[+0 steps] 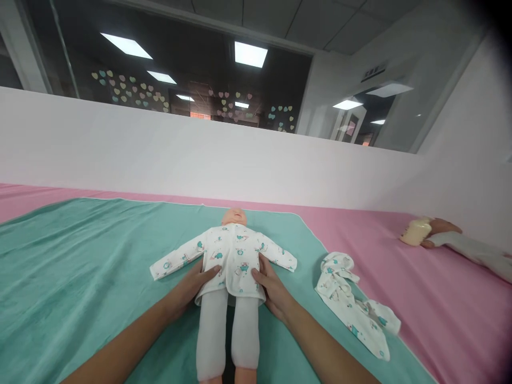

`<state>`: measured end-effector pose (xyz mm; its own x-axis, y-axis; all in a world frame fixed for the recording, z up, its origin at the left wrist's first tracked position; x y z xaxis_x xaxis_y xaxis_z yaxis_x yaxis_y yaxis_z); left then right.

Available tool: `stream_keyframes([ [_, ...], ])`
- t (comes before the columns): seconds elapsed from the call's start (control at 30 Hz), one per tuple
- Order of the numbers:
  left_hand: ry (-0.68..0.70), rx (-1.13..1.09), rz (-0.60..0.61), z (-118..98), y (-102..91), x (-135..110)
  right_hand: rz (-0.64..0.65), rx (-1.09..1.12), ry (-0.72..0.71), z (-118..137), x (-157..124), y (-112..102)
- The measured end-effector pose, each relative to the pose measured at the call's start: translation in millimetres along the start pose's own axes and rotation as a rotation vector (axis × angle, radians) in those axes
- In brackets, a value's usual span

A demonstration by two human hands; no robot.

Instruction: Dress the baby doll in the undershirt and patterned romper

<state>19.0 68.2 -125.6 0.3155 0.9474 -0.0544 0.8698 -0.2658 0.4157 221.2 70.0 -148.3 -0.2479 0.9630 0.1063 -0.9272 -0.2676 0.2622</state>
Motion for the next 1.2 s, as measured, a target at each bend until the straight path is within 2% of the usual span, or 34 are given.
stream_keyframes([
  [0.1,0.092,0.155,-0.086,-4,2.2,3,-0.01,-0.031,-0.065,-3,8,-8],
  [0.2,0.12,0.301,-0.137,-7,3.3,3,-0.019,-0.135,-0.094,-7,15,-18],
  [0.27,0.133,0.332,-0.158,-5,2.8,1,-0.064,-0.268,-0.101,-8,18,-26],
  [0.37,0.147,0.354,-0.199,-2,-1.8,-4,-0.203,-0.561,-0.14,-6,14,-42],
  [0.5,0.259,0.309,-0.337,0,-12.3,-8,-0.412,-1.0,-0.159,6,-20,-69],
  [0.6,0.339,0.313,-0.324,0,-14.8,-9,-0.497,-1.409,-0.226,20,-57,-96],
  [0.7,0.408,0.549,-0.323,-3,-14.2,-13,-0.548,-1.895,-0.285,36,-92,-127],
  [0.77,0.457,0.748,-0.316,-5,-12.0,-17,-0.594,-2.134,-0.219,44,-107,-144],
  [0.83,0.492,0.879,-0.289,-5,-7.2,-24,-0.583,-2.278,-0.147,51,-115,-156],
  [0.93,0.52,0.946,-0.245,2,7.7,-46,-0.397,-2.375,-0.091,58,-112,-163],
  [1.03,0.491,0.93,-0.169,20,31.1,-87,-0.228,-2.402,-0.033,69,-101,-166],
  [1.1,0.439,0.862,-0.09,39,46.7,-124,-0.232,-2.355,0.015,82,-95,-165],
  [1.13,0.41,0.813,-0.008,50,53.7,-145,-0.268,-2.3,0.039,90,-94,-161],
  [1.2,0.463,0.778,0.112,69,64.2,-184,-0.379,-2.128,0.068,109,-98,-146],
])
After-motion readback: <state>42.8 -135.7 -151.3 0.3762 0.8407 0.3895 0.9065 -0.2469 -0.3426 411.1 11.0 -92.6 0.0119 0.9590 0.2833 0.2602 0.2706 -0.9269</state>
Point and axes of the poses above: each hand's wrist, its own x-axis towards the middle knuckle, its own y-axis out of the palm, z = x × y, the point moved 2 cm from there along x, towards the middle knuckle, and after that the axes turned 15 degrees about -x, right-handed, at the moved point
